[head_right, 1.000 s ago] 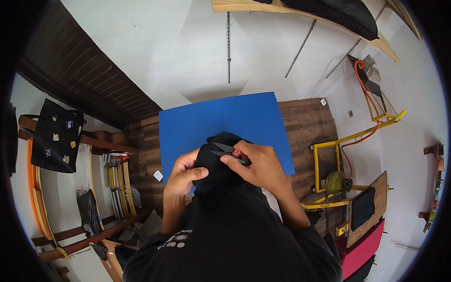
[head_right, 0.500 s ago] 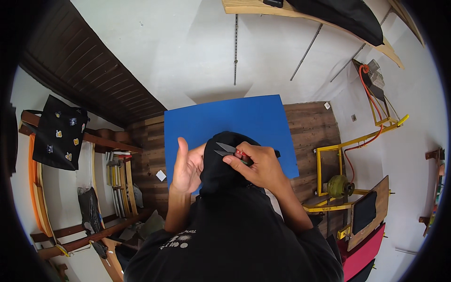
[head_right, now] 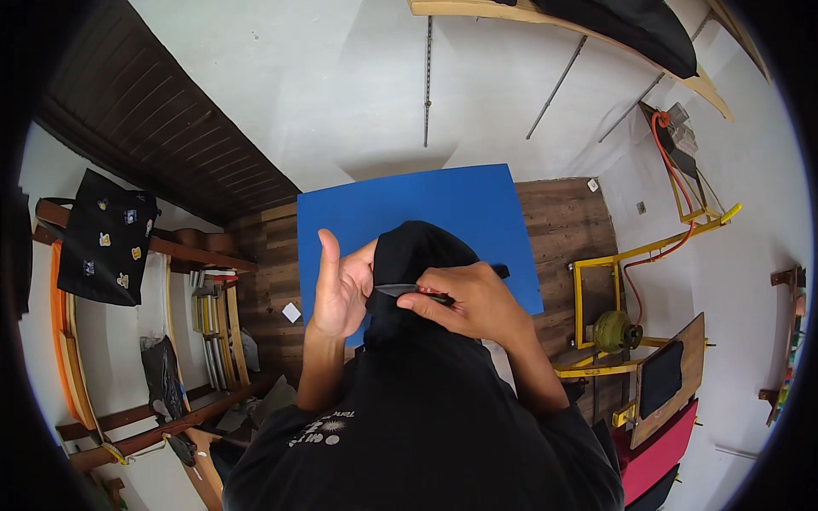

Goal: Trimming loose threads from a piece of black fabric using small thread snips.

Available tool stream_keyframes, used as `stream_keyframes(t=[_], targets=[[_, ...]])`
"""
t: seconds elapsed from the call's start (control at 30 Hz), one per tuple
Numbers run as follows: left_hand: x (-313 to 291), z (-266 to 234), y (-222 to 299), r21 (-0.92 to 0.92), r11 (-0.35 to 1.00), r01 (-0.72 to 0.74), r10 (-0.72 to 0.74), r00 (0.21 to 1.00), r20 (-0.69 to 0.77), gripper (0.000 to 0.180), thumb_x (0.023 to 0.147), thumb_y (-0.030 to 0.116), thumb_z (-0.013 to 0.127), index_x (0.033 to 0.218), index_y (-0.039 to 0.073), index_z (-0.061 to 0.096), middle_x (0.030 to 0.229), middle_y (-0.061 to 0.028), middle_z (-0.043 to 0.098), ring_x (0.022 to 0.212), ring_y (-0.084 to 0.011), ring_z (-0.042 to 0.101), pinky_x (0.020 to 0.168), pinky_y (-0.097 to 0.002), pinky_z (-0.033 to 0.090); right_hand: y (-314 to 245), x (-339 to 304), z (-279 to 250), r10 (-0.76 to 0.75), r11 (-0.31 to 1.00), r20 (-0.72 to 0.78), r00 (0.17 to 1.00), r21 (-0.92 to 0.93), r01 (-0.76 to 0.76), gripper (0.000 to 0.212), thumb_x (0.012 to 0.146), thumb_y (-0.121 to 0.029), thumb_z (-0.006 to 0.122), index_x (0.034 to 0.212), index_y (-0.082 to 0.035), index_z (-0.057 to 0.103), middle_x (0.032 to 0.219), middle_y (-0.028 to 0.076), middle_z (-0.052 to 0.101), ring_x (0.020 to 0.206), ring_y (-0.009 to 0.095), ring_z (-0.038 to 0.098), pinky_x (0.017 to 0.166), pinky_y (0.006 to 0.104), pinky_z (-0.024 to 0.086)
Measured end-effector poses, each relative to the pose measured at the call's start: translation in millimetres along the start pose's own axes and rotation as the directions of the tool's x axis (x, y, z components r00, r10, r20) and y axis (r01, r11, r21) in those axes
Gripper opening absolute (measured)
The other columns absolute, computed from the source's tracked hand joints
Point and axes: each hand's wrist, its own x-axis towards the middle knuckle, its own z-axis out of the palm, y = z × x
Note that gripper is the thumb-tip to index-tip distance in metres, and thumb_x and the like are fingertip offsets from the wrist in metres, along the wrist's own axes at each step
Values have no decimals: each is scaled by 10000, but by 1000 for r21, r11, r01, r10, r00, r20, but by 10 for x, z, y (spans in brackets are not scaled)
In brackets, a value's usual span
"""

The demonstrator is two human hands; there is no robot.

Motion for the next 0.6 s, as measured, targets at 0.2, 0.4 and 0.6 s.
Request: stream_keyframes(t=[0.2, 0.4, 0.6], targets=[[-2, -33, 13, 119, 993, -9, 6, 1000, 26, 1023, 865, 737, 15, 1368, -90, 345, 1338, -148, 482, 1241, -209, 448, 1052, -302, 305, -31, 2, -67, -1, 983, 36, 999, -183, 7, 344, 792, -309, 740, 680, -53, 539, 580, 68, 557, 444, 233, 530, 415, 318, 382], [15, -45, 23, 254, 967, 6, 4, 999, -39, 1060, 829, 777, -1, 1372, -51, 376, 1261, -122, 563, 1153, -174, 528, 952, -263, 386, -89, 8, -131, -17, 973, 73, 997, -230, 34, 365, 782, -334, 747, 699, -51, 532, 591, 61, 573, 453, 238, 545, 419, 304, 390], [-11, -92, 17, 268, 963, -6, 23, 998, -62, 1051, 827, 781, 12, 1379, -41, 366, 1235, -121, 574, 1135, -172, 534, 945, -265, 386, -97, -8, -64, 29, 999, -135, 990, -39, -34, 342, 733, -304, 803, 774, -45, 583, 588, 47, 535, 464, 153, 502, 447, 269, 370]])
